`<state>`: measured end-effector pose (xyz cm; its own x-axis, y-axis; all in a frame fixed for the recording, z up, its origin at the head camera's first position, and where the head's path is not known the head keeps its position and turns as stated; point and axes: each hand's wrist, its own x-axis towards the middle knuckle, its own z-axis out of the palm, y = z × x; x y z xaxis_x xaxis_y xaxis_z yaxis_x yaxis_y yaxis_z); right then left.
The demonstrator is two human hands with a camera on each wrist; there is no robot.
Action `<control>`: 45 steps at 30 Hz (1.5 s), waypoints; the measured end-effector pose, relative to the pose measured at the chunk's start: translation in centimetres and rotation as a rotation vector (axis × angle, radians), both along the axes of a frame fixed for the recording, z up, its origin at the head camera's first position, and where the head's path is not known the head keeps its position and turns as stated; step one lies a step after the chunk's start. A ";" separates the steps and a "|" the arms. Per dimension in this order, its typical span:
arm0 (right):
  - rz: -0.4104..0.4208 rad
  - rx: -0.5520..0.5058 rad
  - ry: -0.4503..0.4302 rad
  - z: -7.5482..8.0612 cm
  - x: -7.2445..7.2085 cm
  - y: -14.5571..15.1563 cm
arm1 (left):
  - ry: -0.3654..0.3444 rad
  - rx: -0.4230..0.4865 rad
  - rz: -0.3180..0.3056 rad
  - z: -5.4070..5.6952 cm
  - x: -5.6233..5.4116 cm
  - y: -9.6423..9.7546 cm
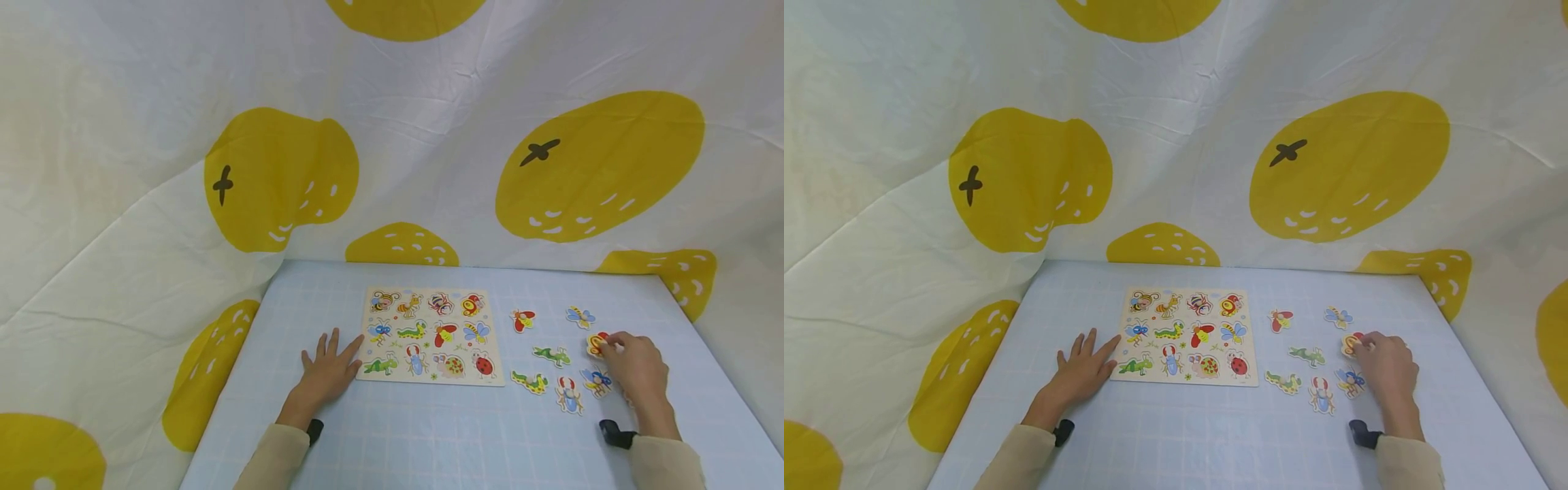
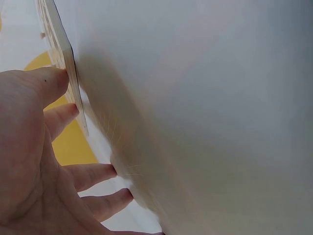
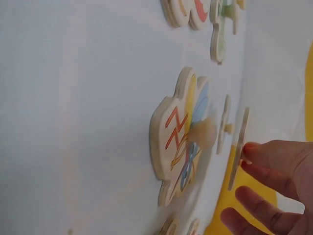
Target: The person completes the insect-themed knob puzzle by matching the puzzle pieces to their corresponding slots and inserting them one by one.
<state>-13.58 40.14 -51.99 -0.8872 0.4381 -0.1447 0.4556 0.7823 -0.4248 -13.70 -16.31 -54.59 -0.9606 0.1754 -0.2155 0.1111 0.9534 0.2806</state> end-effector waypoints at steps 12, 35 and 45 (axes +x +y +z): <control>0.147 0.044 0.086 0.3 -1.1 -3.4 | 0.001 -0.001 0.012 -0.1 0.1 0.0; 0.287 0.053 0.215 0.5 -3.9 -9.2 | -0.008 -0.012 0.020 -0.1 0.0 -0.1; 0.326 0.081 0.245 0.6 -4.9 -10.1 | -0.002 -0.015 0.009 0.0 -0.1 0.1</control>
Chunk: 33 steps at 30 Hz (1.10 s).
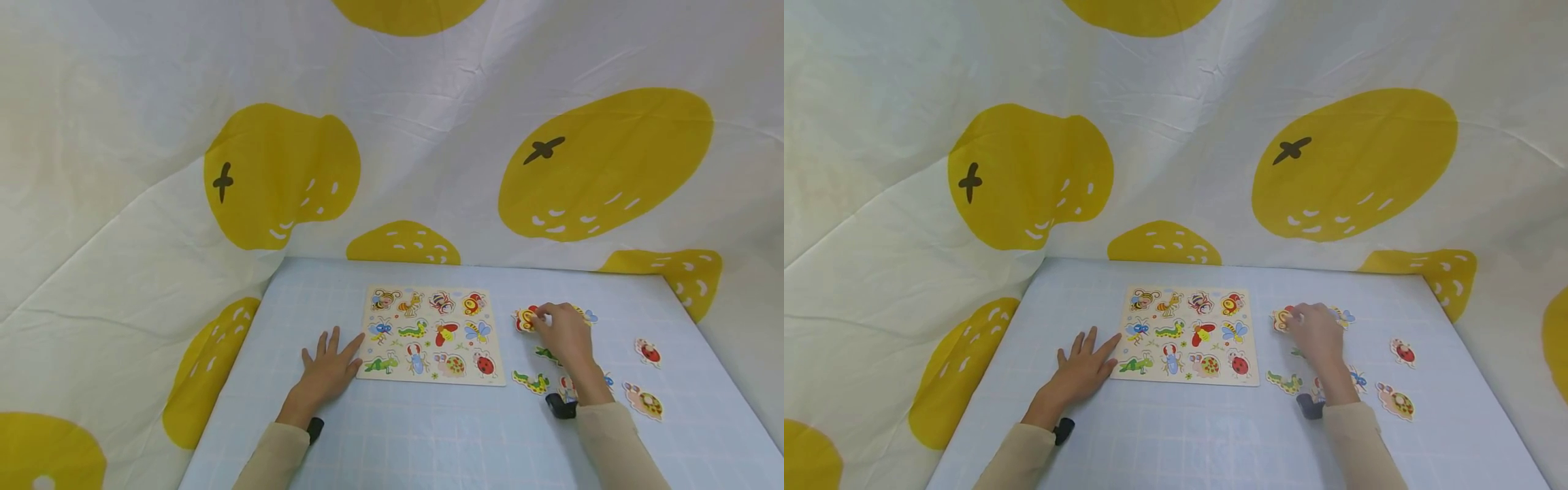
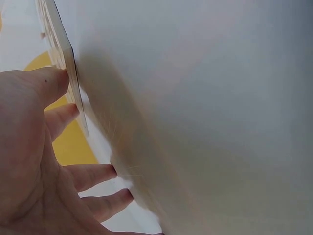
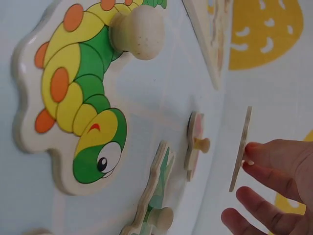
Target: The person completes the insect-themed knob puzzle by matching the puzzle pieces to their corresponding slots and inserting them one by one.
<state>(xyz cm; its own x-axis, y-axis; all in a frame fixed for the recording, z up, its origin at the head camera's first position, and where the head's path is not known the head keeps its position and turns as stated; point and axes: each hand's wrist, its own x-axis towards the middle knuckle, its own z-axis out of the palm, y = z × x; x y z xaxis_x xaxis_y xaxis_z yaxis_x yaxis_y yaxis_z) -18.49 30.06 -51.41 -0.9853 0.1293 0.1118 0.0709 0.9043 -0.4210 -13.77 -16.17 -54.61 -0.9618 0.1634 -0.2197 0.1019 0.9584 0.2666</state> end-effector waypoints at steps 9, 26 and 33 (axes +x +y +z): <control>0.068 0.018 0.045 0.2 -1.2 -0.8 | -0.003 0.000 -0.001 0.0 -0.1 0.0; 0.131 0.004 0.021 0.0 -4.1 -5.1 | -0.011 -0.004 0.006 -0.2 -0.2 -0.1; 0.156 -0.001 -0.007 0.1 -4.8 -6.5 | -0.013 -0.001 0.003 -0.2 -0.1 -0.1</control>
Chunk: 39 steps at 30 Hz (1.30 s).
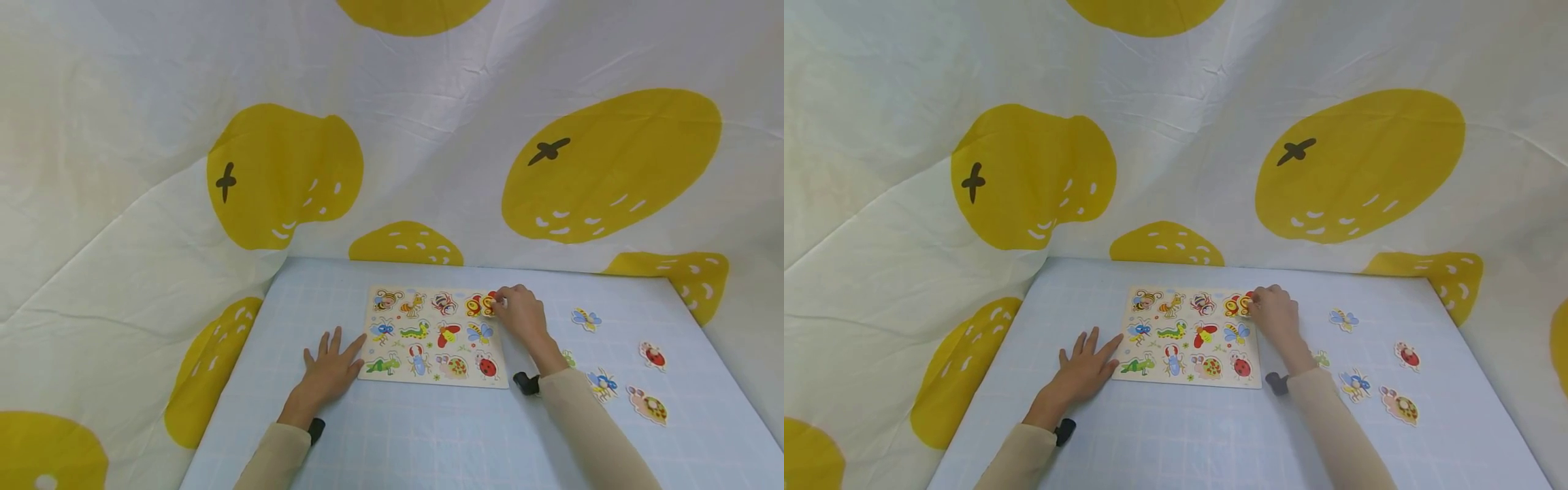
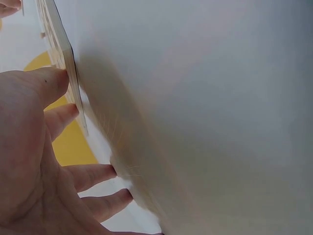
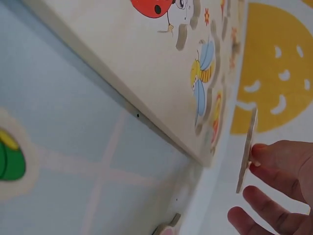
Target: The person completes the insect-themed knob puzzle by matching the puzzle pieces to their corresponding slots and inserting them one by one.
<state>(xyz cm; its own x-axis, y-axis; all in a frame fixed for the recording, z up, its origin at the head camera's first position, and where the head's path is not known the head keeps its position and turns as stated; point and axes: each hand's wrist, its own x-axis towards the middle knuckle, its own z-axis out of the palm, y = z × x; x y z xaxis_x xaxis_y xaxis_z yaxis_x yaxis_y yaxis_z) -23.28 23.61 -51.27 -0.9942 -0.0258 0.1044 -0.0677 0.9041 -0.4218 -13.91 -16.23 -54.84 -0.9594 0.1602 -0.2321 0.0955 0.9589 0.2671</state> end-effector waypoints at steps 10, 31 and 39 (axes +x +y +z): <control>0.024 0.023 -0.013 -0.8 -1.1 -1.3 | 0.001 0.008 0.006 0.2 0.2 0.1; 0.063 0.063 -0.094 -0.8 -2.0 -2.7 | 0.021 0.003 0.004 -0.3 0.2 0.0; 0.063 0.072 -0.106 -1.3 -2.4 -2.7 | 0.010 -0.002 0.001 0.2 0.2 0.1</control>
